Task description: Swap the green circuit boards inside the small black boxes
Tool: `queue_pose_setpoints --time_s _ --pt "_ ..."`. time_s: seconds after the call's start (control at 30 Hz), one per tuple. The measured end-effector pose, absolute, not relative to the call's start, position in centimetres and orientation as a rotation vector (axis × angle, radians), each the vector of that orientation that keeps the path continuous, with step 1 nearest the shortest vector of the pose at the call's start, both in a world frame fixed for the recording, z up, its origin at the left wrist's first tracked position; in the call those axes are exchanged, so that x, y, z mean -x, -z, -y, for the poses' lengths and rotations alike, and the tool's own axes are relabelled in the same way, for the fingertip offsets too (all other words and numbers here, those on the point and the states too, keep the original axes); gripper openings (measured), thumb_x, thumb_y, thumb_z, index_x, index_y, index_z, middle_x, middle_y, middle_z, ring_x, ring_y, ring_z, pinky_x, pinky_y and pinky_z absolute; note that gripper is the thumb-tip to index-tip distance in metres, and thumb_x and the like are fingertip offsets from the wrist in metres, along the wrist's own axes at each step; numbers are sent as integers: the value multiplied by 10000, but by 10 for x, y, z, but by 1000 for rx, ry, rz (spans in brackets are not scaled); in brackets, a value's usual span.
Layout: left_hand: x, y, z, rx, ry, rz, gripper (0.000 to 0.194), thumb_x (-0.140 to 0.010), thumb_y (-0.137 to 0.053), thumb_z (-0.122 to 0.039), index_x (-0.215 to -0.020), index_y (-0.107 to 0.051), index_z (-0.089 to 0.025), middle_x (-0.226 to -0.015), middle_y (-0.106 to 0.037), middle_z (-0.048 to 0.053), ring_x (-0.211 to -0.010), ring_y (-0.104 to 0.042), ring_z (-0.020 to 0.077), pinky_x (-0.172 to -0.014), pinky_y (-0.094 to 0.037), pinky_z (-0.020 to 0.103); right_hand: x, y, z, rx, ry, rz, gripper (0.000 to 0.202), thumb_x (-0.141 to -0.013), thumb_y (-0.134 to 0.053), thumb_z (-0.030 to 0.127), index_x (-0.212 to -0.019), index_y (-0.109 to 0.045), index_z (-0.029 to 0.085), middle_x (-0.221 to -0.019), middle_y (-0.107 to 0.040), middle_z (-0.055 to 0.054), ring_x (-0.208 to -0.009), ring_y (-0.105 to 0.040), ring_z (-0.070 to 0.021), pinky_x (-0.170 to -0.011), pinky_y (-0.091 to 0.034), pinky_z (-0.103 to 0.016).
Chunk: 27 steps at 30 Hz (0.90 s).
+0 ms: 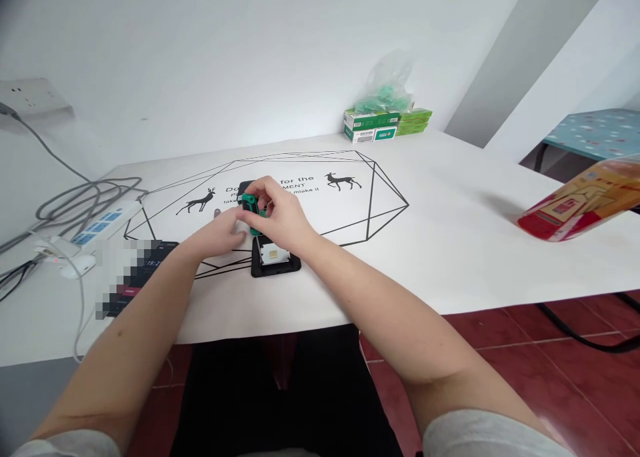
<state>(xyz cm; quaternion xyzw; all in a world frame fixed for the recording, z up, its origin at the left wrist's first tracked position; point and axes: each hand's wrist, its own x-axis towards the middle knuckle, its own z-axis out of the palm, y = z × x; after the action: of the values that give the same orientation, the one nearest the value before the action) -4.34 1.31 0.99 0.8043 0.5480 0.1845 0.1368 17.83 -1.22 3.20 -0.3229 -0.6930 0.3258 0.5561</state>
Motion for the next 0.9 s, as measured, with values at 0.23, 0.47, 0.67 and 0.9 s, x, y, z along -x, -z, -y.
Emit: queue_pose_setpoints --time_s 0.23,0.47,0.67,0.9 --pt "55 -18 -23 -2007 -789 -1961 693 -807 -602 -121 -1493 -604 -217 -1402 -722 171 -1313 -671 391 -1124 -533 554 -184 -23 -10 723 -847 1336 469 -822 -851 428 -1236 -677 296 -1212 -782 -56 -967 -698 -204 -932 -614 -442" --pt "52 -16 -23 -1936 -837 -2000 496 -841 -594 -113 -1318 -680 -221 -1267 -768 140 -1210 -709 351 -1081 -541 486 -183 -8 -24 881 -853 1319 315 -804 -840 379 -1017 -635 270 -1078 -789 -21 -944 -717 -185 -1007 -598 -441" --pt "47 -26 -16 -1908 -1044 -1988 367 -914 -553 -138 -1242 -698 -219 -1214 -787 105 -1143 -718 329 -1040 -545 458 -183 1 -27 1108 -889 1408 285 -782 -815 384 -947 -618 260 -835 -704 35 -774 -623 -170 -838 -538 -386" --pt "42 -22 -18 -1934 -992 -1969 364 -933 -523 -93 -1229 -708 -197 -1191 -801 109 -1180 -724 317 -1072 -537 433 -180 5 -28 1168 -931 1491 267 -774 -787 376 -928 -600 265 -761 -653 58 -732 -577 -165 -755 -477 -345"
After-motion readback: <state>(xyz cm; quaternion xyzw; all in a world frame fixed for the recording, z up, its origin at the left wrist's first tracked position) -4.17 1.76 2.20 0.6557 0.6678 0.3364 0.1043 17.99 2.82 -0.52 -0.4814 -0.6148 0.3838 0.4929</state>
